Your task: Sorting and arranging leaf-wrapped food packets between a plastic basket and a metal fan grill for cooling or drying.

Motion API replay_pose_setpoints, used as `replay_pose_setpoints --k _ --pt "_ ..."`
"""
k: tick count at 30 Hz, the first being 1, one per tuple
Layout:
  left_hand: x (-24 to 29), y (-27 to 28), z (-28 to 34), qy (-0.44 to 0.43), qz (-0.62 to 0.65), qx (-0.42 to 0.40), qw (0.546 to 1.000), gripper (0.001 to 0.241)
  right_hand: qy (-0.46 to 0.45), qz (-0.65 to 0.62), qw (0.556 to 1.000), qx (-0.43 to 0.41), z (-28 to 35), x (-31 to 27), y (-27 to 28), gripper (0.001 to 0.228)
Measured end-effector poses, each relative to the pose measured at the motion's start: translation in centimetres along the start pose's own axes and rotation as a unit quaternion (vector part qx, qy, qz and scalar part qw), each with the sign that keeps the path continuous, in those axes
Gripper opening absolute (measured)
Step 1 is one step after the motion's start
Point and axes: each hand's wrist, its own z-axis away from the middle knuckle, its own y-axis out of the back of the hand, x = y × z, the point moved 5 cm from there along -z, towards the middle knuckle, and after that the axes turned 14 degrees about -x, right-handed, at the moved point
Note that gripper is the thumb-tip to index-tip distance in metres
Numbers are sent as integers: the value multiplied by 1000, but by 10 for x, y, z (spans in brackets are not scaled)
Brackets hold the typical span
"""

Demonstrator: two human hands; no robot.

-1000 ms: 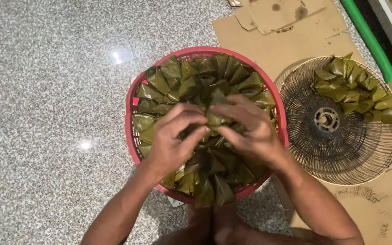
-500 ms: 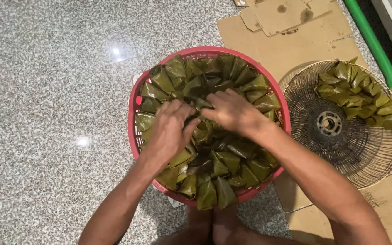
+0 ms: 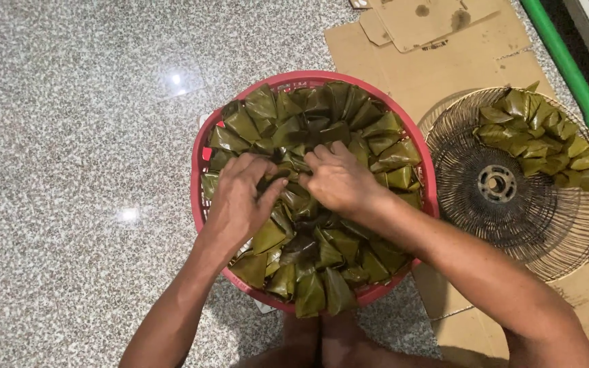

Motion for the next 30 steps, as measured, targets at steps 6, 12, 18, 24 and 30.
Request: replay_pose_setpoints --k 6,12,18,24,30 --pt "-1 8 5 -16 18 10 1000 18 -95 -917 345 177 4 55 -50 27" --pt "19 21 10 -67 -39 32 996 19 -173 -927 314 109 1 42 -32 16" --pt "36 25 21 4 -35 16 999 25 -244 -956 79 146 118 38 -157 24" --pt "30 26 31 77 -39 6 996 23 -415 -888 54 -190 227 -203 -114 33" --pt "31 19 23 86 -23 -16 996 23 -269 -816 -14 -511 264 -339 -77 61"
